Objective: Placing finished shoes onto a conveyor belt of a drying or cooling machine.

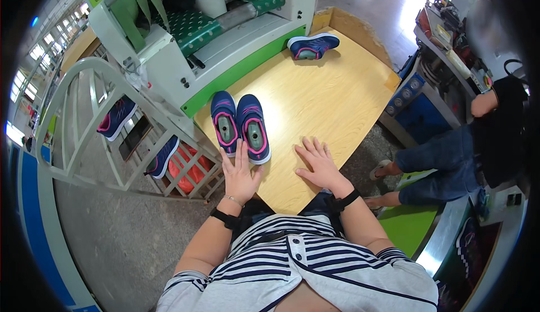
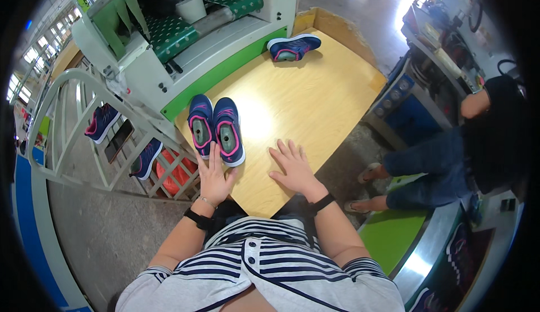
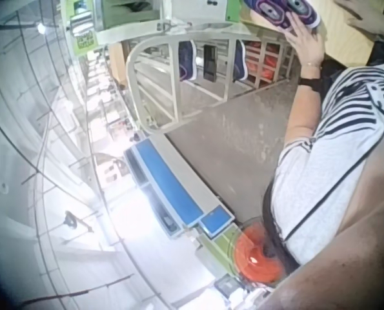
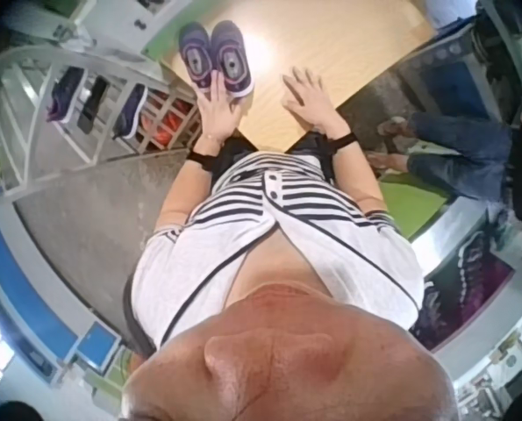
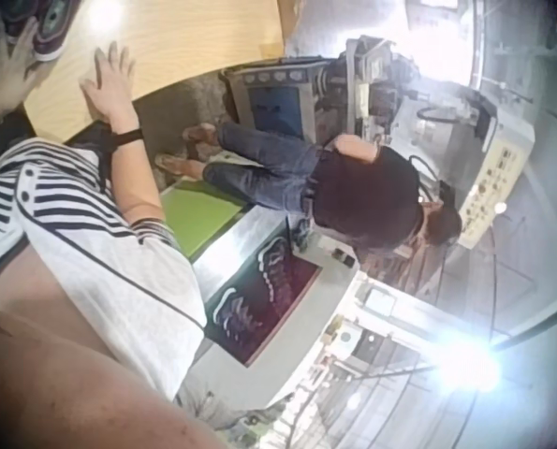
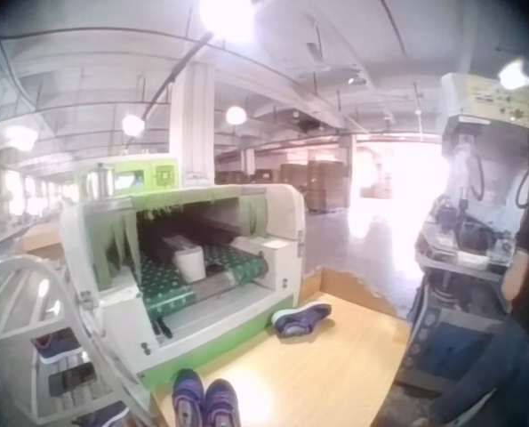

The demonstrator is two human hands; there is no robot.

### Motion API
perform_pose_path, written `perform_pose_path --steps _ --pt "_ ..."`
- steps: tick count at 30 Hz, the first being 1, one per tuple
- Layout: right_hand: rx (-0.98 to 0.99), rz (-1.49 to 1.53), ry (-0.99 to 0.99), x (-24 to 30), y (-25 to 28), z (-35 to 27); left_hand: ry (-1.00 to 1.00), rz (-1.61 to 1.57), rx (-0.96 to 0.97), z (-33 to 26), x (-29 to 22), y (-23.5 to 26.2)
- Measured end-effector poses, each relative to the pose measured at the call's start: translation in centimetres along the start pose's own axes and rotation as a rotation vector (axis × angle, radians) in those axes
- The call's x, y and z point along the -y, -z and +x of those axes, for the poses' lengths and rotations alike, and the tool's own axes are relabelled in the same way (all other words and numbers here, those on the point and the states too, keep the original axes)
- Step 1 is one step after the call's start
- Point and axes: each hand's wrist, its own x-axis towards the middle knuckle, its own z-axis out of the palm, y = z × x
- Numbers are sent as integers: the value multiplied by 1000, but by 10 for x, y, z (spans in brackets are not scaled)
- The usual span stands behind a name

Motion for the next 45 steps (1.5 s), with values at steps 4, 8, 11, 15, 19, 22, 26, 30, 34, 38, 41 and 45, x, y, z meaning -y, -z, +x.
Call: perform_pose_path --steps 4,8,11,15,19,22,26,30,34,38,41,45 --pt "-13 -30 28 3 18 11 13 26 27 1 -2 4" --pt "233 146 -130 -1 61 64 8 110 25 1 -3 8" --pt "60 -121 64 -4 85 128 -30 181 2 3 -4 12" --pt "-5 -332 17 -19 114 239 31 173 45 5 -3 13" --pt "-194 -510 -129 -43 139 329 45 260 217 7 2 12" --pt "-267 -400 -349 -68 151 368 37 282 263 7 4 13" --pt "-269 -145 -614 -104 110 383 74 210 257 7 1 13" --pt "-411 -400 34 -134 67 357 46 241 235 7 1 16" --pt "-563 40 150 -103 34 256 15 279 309 4 4 14" --pt "-506 -53 124 -33 28 136 6 113 294 5 8 6" --pt "-451 26 73 2 42 77 33 84 209 4 6 3" --pt "-372 -92 132 20 51 25 -51 33 -79 1 -4 15"
